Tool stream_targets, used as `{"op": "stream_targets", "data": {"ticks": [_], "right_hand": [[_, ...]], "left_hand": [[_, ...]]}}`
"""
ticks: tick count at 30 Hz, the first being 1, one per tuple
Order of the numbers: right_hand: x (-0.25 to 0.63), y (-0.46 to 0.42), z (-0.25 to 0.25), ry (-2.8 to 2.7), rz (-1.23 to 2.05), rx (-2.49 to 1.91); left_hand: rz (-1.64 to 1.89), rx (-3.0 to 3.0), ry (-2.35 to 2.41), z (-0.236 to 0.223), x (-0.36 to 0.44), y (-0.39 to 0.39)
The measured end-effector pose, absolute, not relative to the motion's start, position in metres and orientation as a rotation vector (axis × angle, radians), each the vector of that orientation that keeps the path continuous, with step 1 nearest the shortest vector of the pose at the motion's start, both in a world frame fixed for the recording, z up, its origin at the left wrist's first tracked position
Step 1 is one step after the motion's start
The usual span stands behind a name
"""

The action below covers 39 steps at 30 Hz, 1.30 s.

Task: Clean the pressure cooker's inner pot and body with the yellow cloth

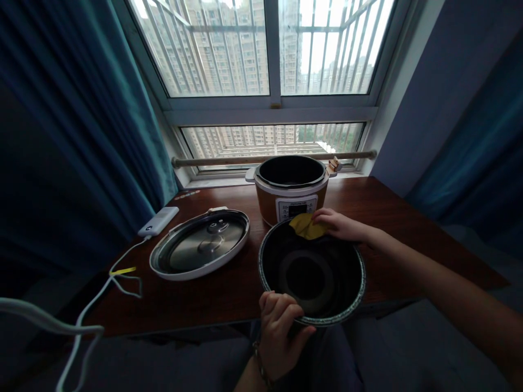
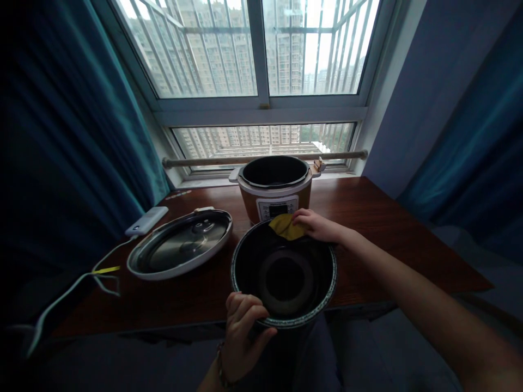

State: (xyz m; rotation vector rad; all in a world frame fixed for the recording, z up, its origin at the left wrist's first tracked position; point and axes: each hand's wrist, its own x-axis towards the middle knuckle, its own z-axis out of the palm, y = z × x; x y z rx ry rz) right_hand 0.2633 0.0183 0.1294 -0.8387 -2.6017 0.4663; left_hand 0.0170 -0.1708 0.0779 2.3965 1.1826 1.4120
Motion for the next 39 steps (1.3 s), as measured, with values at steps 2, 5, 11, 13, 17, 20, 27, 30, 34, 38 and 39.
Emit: {"op": "stream_targets", "data": {"ticks": [2,5,11,13,17,20,27,30,34,38,39], "right_hand": [[0.256,0.024,0.128,-2.644,0.401,-0.803],[0.249,0.028,0.127,-2.713,0.260,-0.786],[0.246,0.018,0.129,-2.809,-0.147,-1.023],[0.245,0.010,0.131,-2.809,-0.287,-1.124],[0.245,-0.012,0.133,-2.871,-0.524,-1.290],[0.247,-0.032,0.137,-2.940,-0.563,-1.415],[0.236,-0.083,0.149,-3.004,-0.246,-1.699],[0.219,-0.099,0.156,-3.150,-0.044,-1.727],[0.192,-0.108,0.164,-3.317,0.545,-1.586],[0.171,-0.109,0.163,-3.118,1.079,-1.455],[0.169,-0.108,0.162,-3.078,1.139,-1.428]], "left_hand": [[1.418,2.390,1.177,0.078,0.018,-0.171],[1.419,2.380,1.169,0.078,0.018,-0.172],[1.474,2.359,1.219,0.077,0.020,-0.174],[1.495,2.359,1.231,0.077,0.021,-0.175],[1.498,2.352,1.230,0.077,0.022,-0.175],[1.508,2.340,1.220,0.077,0.022,-0.176],[1.514,2.338,1.202,0.077,0.021,-0.176],[1.523,2.335,1.204,0.076,0.022,-0.176],[1.505,2.337,1.213,0.077,0.021,-0.177],[1.502,2.310,1.215,0.077,0.021,-0.177],[1.506,2.304,1.217,0.077,0.021,-0.177]]}}
